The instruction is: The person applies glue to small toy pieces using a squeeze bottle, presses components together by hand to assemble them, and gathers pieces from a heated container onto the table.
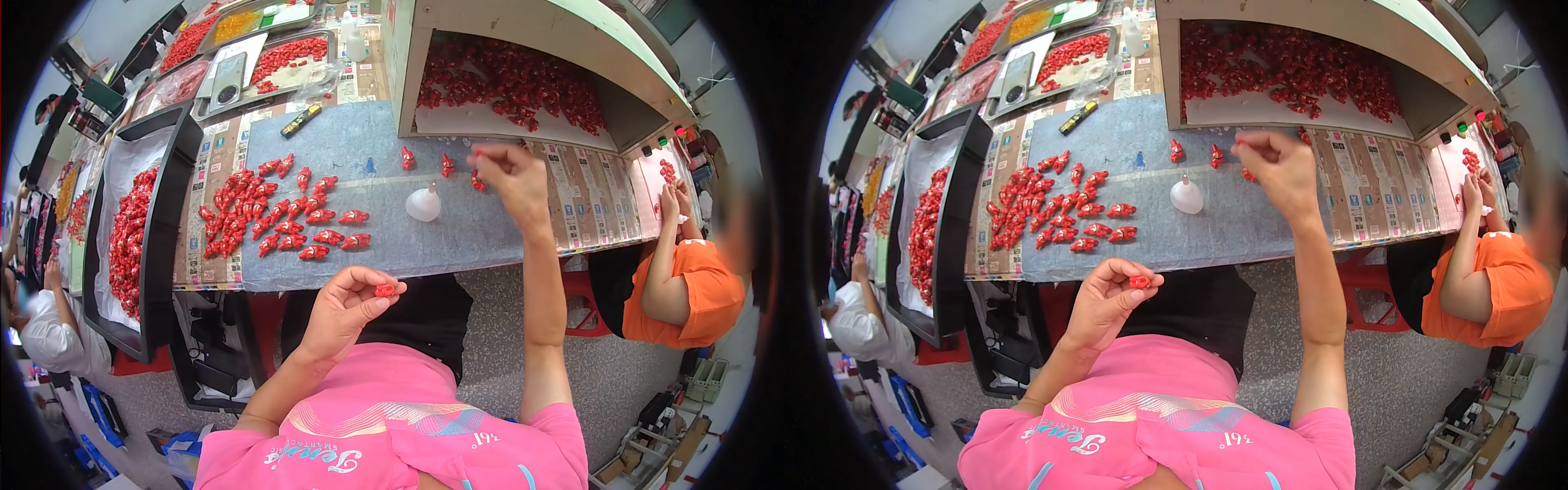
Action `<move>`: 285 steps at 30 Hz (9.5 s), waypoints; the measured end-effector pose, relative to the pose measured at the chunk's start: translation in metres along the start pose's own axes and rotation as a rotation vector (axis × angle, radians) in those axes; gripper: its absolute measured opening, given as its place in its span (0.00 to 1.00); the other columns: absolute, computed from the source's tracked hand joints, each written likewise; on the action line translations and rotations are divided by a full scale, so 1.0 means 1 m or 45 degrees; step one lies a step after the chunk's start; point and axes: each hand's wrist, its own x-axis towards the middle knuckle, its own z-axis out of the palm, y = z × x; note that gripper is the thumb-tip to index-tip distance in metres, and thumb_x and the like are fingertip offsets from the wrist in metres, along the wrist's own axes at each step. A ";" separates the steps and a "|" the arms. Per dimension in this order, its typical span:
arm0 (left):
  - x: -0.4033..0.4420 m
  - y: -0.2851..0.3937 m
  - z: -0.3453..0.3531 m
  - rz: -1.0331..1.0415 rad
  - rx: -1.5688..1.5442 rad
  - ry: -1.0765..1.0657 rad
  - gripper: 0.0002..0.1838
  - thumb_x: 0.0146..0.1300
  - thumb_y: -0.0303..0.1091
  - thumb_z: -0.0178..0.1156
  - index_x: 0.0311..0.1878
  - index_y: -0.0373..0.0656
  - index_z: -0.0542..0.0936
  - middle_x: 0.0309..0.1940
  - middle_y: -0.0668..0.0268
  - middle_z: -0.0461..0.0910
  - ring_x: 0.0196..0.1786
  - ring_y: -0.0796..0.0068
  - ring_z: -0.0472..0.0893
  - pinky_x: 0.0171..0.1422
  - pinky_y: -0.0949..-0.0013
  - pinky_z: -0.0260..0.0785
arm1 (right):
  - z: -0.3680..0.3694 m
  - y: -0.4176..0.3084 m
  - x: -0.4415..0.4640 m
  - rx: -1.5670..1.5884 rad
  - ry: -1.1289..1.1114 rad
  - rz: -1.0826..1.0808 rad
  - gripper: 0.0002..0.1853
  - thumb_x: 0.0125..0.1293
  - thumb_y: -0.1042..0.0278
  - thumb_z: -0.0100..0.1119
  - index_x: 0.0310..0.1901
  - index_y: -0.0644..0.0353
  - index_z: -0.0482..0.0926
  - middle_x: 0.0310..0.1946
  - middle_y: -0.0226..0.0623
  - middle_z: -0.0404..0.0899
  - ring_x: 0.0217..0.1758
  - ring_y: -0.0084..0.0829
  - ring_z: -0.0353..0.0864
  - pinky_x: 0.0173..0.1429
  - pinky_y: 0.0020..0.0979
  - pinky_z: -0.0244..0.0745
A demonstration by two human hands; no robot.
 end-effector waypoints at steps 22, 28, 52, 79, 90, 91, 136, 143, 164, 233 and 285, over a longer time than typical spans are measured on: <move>-0.002 -0.003 0.009 -0.034 -0.001 -0.015 0.11 0.58 0.18 0.62 0.43 0.39 0.75 0.46 0.60 0.78 0.54 0.66 0.79 0.60 0.67 0.75 | 0.012 0.026 -0.060 -0.935 -0.256 -0.480 0.09 0.54 0.76 0.61 0.38 0.63 0.82 0.36 0.40 0.77 0.44 0.44 0.75 0.49 0.40 0.72; -0.002 -0.002 0.005 -0.023 -0.031 0.013 0.12 0.58 0.17 0.63 0.43 0.39 0.75 0.46 0.60 0.78 0.54 0.66 0.80 0.60 0.67 0.75 | 0.013 0.006 -0.072 -0.570 -0.227 -0.289 0.07 0.59 0.76 0.60 0.40 0.64 0.81 0.35 0.40 0.78 0.38 0.36 0.79 0.44 0.32 0.74; -0.001 -0.004 0.016 0.211 0.237 -0.102 0.11 0.55 0.14 0.63 0.39 0.38 0.76 0.43 0.60 0.77 0.49 0.71 0.79 0.56 0.69 0.74 | 0.061 0.008 -0.160 0.311 -0.196 -0.159 0.08 0.53 0.77 0.70 0.36 0.65 0.83 0.35 0.36 0.81 0.38 0.23 0.82 0.42 0.22 0.79; -0.001 -0.017 0.022 0.844 0.933 0.034 0.12 0.47 0.15 0.68 0.35 0.39 0.81 0.38 0.60 0.82 0.43 0.69 0.82 0.45 0.72 0.75 | 0.074 0.028 -0.176 0.594 0.011 -0.135 0.07 0.54 0.79 0.70 0.31 0.63 0.79 0.33 0.34 0.80 0.37 0.24 0.79 0.42 0.24 0.75; -0.001 -0.015 0.020 0.906 0.992 -0.028 0.11 0.47 0.14 0.67 0.33 0.38 0.82 0.37 0.60 0.82 0.43 0.67 0.83 0.45 0.70 0.76 | 0.069 0.025 -0.173 0.302 0.017 -0.406 0.09 0.50 0.76 0.72 0.30 0.64 0.79 0.27 0.36 0.81 0.30 0.26 0.79 0.33 0.24 0.73; -0.001 -0.013 0.020 0.930 0.994 -0.052 0.11 0.47 0.13 0.66 0.33 0.38 0.82 0.37 0.60 0.82 0.43 0.66 0.83 0.45 0.69 0.76 | 0.069 0.024 -0.173 0.302 0.018 -0.406 0.09 0.50 0.76 0.72 0.30 0.64 0.79 0.27 0.36 0.81 0.30 0.26 0.79 0.33 0.24 0.73; -0.007 -0.010 0.021 0.582 0.667 -0.117 0.09 0.52 0.15 0.66 0.35 0.38 0.85 0.41 0.59 0.80 0.44 0.73 0.81 0.48 0.74 0.78 | 0.053 0.007 -0.169 0.117 -0.076 -0.409 0.06 0.53 0.80 0.67 0.33 0.66 0.80 0.28 0.39 0.81 0.29 0.31 0.79 0.31 0.27 0.74; -0.006 -0.010 0.017 0.409 0.546 -0.083 0.09 0.50 0.15 0.68 0.32 0.40 0.84 0.40 0.60 0.81 0.43 0.72 0.82 0.49 0.71 0.78 | 0.054 0.008 -0.169 0.008 -0.046 -0.582 0.07 0.52 0.82 0.67 0.33 0.65 0.80 0.28 0.39 0.81 0.30 0.32 0.80 0.33 0.27 0.75; -0.006 -0.009 0.011 0.069 0.085 -0.242 0.10 0.54 0.15 0.65 0.39 0.38 0.81 0.41 0.63 0.78 0.45 0.75 0.79 0.50 0.73 0.75 | 0.049 0.004 -0.170 0.083 -0.157 -0.490 0.06 0.56 0.77 0.67 0.35 0.64 0.82 0.32 0.38 0.82 0.31 0.27 0.80 0.34 0.24 0.75; 0.010 -0.005 0.010 -0.092 -0.206 -0.122 0.10 0.56 0.18 0.65 0.41 0.41 0.78 0.43 0.60 0.78 0.45 0.73 0.80 0.51 0.72 0.75 | 0.037 -0.001 -0.133 0.220 -0.264 -0.304 0.07 0.56 0.81 0.66 0.37 0.63 0.82 0.38 0.36 0.82 0.40 0.23 0.79 0.43 0.23 0.74; -0.004 -0.013 0.015 -0.042 -0.023 -0.109 0.10 0.55 0.15 0.63 0.39 0.40 0.81 0.42 0.60 0.79 0.46 0.71 0.80 0.54 0.69 0.75 | 0.034 -0.010 -0.152 -0.144 -0.255 -0.626 0.13 0.48 0.83 0.68 0.37 0.59 0.84 0.33 0.34 0.85 0.35 0.29 0.83 0.38 0.26 0.76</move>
